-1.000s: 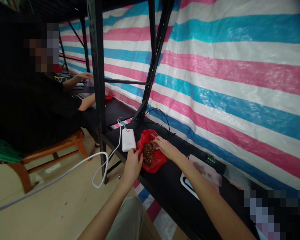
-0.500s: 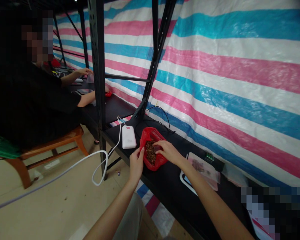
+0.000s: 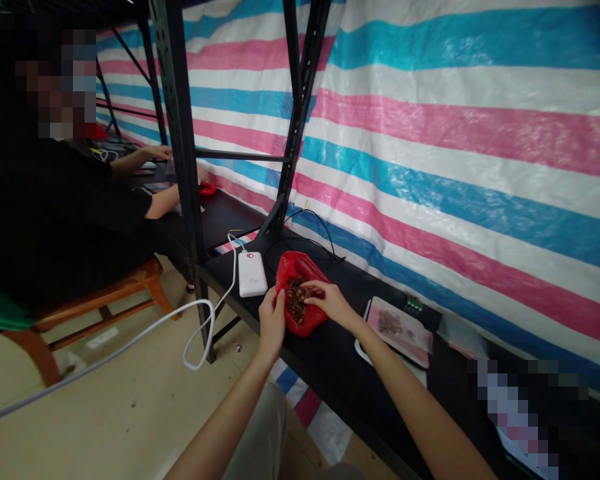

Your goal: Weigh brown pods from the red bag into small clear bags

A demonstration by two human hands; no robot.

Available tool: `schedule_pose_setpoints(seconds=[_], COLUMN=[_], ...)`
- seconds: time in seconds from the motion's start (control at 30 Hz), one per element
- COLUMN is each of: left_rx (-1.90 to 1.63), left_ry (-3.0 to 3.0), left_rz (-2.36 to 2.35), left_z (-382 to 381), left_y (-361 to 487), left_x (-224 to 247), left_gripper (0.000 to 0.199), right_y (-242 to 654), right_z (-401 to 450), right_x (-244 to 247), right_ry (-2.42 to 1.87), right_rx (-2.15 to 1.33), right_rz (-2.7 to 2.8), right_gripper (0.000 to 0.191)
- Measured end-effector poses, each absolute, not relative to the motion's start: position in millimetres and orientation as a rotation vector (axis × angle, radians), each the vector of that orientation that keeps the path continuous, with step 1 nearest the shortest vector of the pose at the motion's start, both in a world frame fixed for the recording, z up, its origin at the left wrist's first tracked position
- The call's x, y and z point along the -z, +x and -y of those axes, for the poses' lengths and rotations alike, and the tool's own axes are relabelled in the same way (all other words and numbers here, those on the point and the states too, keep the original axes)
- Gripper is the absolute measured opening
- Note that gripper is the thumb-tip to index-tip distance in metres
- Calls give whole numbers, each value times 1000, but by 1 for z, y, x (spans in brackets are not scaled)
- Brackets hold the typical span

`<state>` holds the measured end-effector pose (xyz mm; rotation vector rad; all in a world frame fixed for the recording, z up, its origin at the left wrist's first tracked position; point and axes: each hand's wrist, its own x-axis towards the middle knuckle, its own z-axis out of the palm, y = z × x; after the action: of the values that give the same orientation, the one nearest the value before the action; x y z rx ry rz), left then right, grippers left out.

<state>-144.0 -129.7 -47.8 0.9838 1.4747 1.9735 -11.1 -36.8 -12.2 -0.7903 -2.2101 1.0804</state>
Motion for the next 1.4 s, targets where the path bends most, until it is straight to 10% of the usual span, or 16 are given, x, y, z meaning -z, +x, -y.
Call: schedule_pose_setpoints(seconds=[0.33, 0.63, 1.2, 1.4], left_rx=[-1999, -1057, -1672, -1887], left_ry=[1430, 2281, 2045, 2047], left_rz=[-2069, -2310, -1740, -1845], left_z=[162, 170, 104, 116], left_y=[-136, -126, -88, -78], left_x=[42, 21, 12, 3], left_gripper=[47, 19, 25, 56], right_y=[9, 106, 243, 231], right_z=[47, 66, 88, 91], right_x=[-9, -25, 2, 4], right_ry=[-718, -865, -1066, -1057], right_rx=[-1247, -1041, -787, -890], right_rz=[1877, 1607, 1259, 1337], right_gripper=[34, 38, 40, 39])
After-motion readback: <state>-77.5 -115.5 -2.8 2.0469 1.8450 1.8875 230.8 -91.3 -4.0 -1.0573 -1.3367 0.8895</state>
